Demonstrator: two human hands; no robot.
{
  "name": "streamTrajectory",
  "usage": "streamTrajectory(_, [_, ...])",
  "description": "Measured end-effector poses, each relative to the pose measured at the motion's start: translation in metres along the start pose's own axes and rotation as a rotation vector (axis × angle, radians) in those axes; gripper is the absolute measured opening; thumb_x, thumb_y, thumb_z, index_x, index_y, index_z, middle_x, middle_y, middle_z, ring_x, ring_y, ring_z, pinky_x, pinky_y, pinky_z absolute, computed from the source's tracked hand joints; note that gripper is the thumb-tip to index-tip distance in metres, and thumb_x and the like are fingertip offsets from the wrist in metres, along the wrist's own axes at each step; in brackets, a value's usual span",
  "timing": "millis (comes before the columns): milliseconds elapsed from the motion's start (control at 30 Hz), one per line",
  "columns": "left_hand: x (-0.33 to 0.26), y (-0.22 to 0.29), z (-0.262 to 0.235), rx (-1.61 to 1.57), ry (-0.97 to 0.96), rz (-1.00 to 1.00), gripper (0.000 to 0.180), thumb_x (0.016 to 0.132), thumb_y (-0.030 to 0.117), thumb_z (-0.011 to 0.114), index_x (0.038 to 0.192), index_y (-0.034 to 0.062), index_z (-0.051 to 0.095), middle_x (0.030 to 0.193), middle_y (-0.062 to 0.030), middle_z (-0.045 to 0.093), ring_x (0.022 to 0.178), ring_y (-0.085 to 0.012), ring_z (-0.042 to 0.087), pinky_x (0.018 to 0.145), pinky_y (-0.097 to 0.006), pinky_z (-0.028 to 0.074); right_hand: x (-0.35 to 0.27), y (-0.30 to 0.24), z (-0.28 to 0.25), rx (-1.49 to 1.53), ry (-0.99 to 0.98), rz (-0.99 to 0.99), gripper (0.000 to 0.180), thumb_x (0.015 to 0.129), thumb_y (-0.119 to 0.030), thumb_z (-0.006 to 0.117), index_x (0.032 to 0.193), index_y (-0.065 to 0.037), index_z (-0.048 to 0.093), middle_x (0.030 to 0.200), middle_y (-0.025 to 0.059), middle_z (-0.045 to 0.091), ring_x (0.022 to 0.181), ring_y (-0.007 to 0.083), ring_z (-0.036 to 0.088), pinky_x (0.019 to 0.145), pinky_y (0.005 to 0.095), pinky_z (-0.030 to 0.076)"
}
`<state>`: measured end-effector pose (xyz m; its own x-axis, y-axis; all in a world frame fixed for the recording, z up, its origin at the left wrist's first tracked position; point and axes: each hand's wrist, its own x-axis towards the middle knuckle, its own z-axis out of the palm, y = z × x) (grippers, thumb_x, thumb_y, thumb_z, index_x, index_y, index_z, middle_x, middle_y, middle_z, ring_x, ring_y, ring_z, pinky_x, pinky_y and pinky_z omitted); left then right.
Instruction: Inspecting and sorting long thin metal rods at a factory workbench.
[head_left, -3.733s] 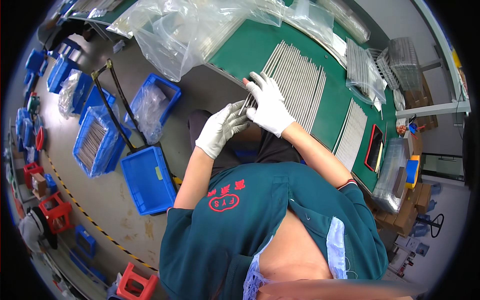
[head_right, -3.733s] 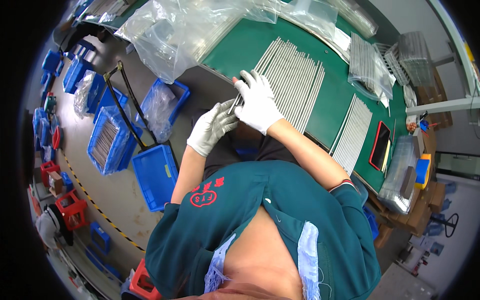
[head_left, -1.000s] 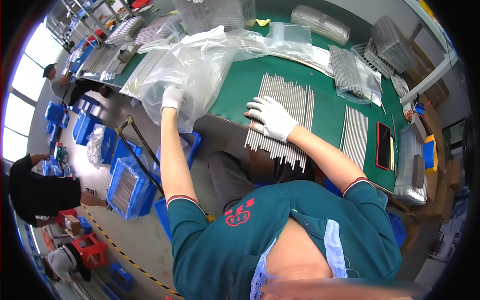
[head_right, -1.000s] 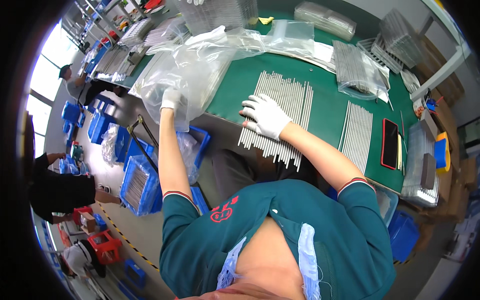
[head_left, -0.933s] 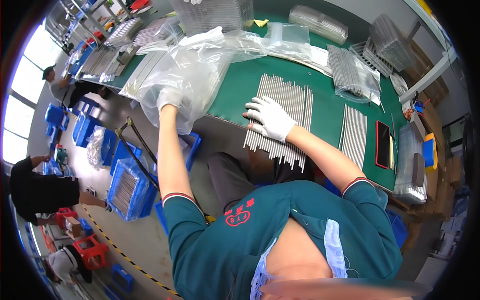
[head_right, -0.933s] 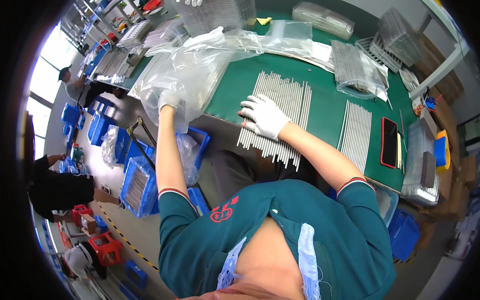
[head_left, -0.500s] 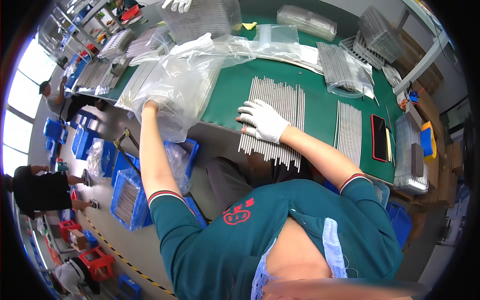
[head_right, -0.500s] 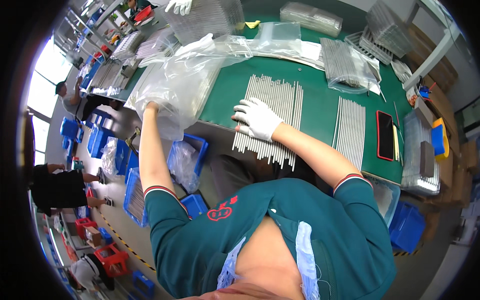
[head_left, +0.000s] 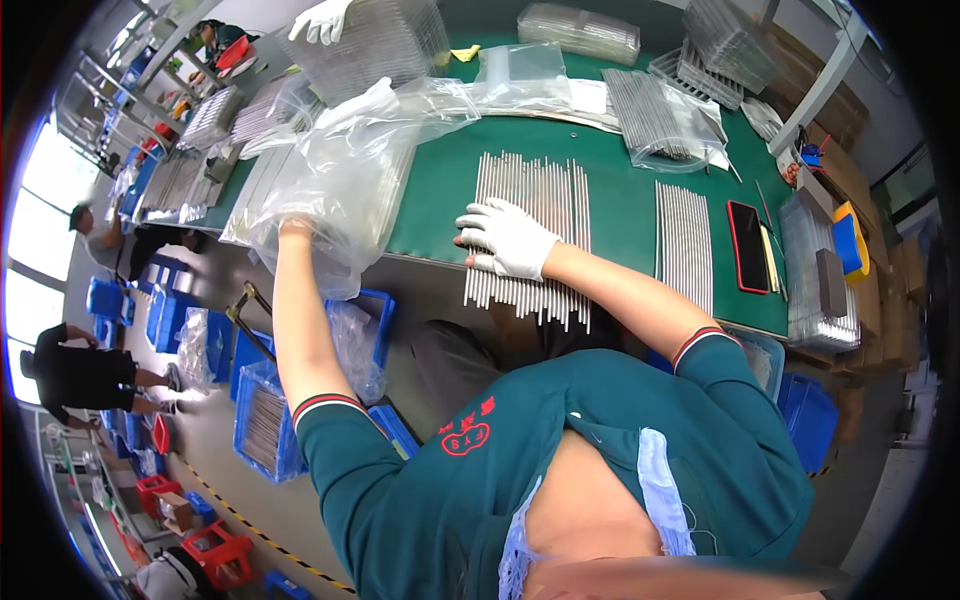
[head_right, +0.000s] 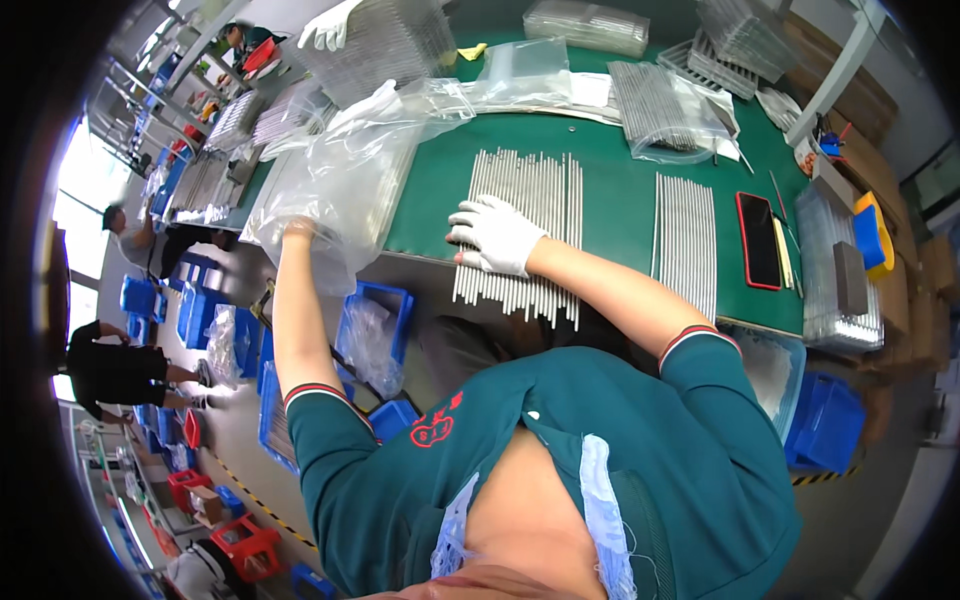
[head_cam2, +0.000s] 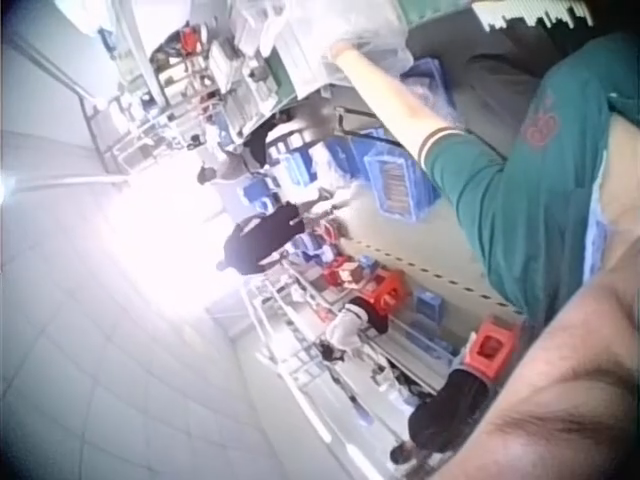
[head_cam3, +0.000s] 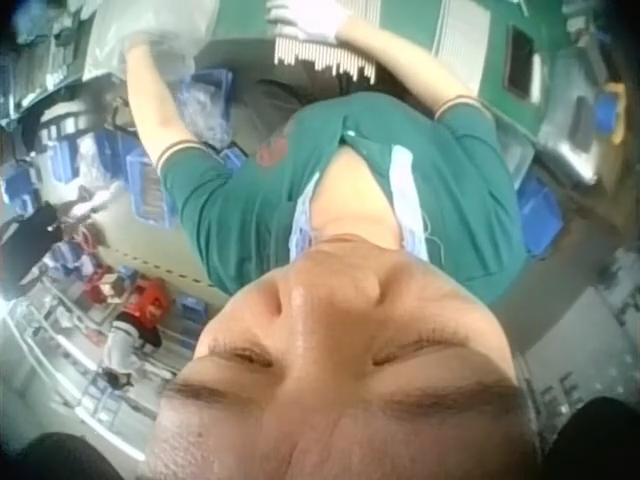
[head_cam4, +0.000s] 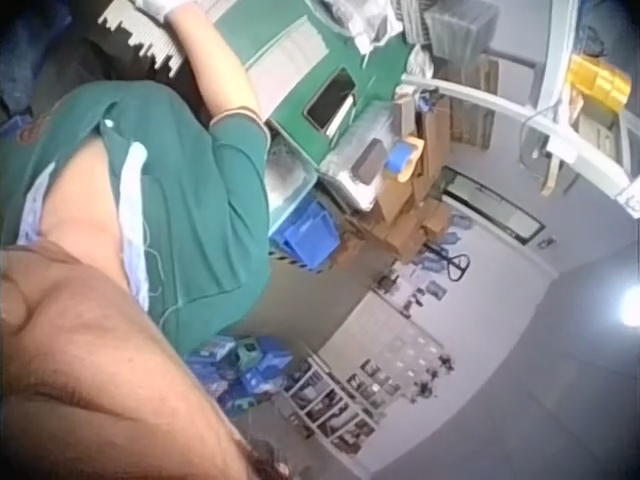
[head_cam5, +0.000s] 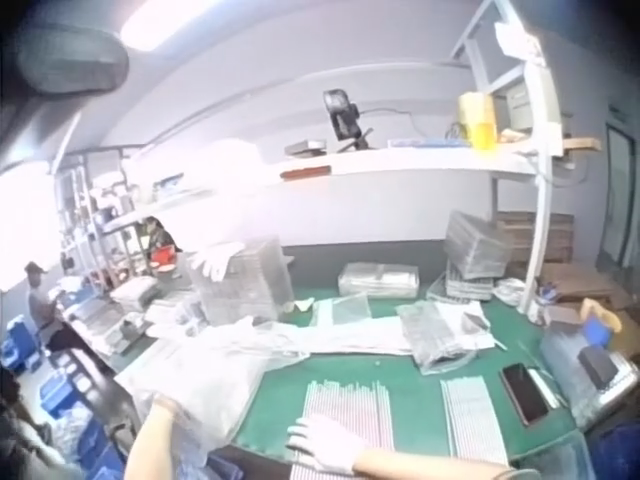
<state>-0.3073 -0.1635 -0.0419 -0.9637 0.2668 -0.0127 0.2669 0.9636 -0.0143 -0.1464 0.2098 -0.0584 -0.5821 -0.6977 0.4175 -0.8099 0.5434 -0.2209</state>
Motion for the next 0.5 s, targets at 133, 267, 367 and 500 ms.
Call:
streamTrajectory(133, [0.002, 0.018, 0.005, 0.028, -0.010, 0.018, 0.034, 0.080, 0.027, 0.046, 0.101, 0.0012, 0.054, 0.100, -0.0191, 0.055, 0.091, -0.0311, 0.051, 0.083, -0.036, 0.040, -0.002, 0.003, -0.001, -0.009, 0.018, 0.004, 0.038, 0.081, -0.039, 0.049, 0.101, -0.009, 0.059, 0.111, 0.0101, 0.053, 0.112, 0.0259, 0.042, 0.097, 0.0371, 0.029])
streamTrajectory(267, [-0.004, 0.023, 0.007, 0.053, -0.021, 0.018, 0.034, 0.081, 0.027, 0.045, 0.100, 0.0013, 0.055, 0.098, -0.0188, 0.055, 0.090, -0.0308, 0.052, 0.082, -0.036, 0.040, -0.001, 0.004, 0.001, -0.005, 0.019, -0.001, 0.038, 0.082, -0.039, 0.048, 0.101, -0.008, 0.059, 0.111, 0.0102, 0.053, 0.112, 0.0258, 0.043, 0.097, 0.0369, 0.029])
streamTrajectory(367, [-0.005, 0.030, 0.010, 0.070, -0.031, 0.021, 0.034, 0.081, 0.027, 0.045, 0.100, 0.0014, 0.055, 0.097, -0.0185, 0.055, 0.089, -0.0305, 0.052, 0.081, -0.036, 0.041, -0.001, 0.003, -0.002, 0.003, 0.015, 0.005, 0.038, 0.081, -0.039, 0.049, 0.101, -0.008, 0.059, 0.111, 0.0102, 0.053, 0.111, 0.0258, 0.043, 0.097, 0.0369, 0.029])
streamTrajectory(500, [-0.003, 0.036, 0.011, 0.093, -0.042, 0.027, 0.033, 0.081, 0.028, 0.045, 0.099, 0.0015, 0.055, 0.096, -0.0181, 0.056, 0.087, -0.0303, 0.052, 0.080, -0.036, 0.041, -0.002, 0.004, 0.000, -0.015, 0.038, -0.003, 0.038, 0.081, -0.039, 0.049, 0.101, -0.008, 0.060, 0.111, 0.0102, 0.053, 0.111, 0.0258, 0.043, 0.096, 0.0368, 0.030])
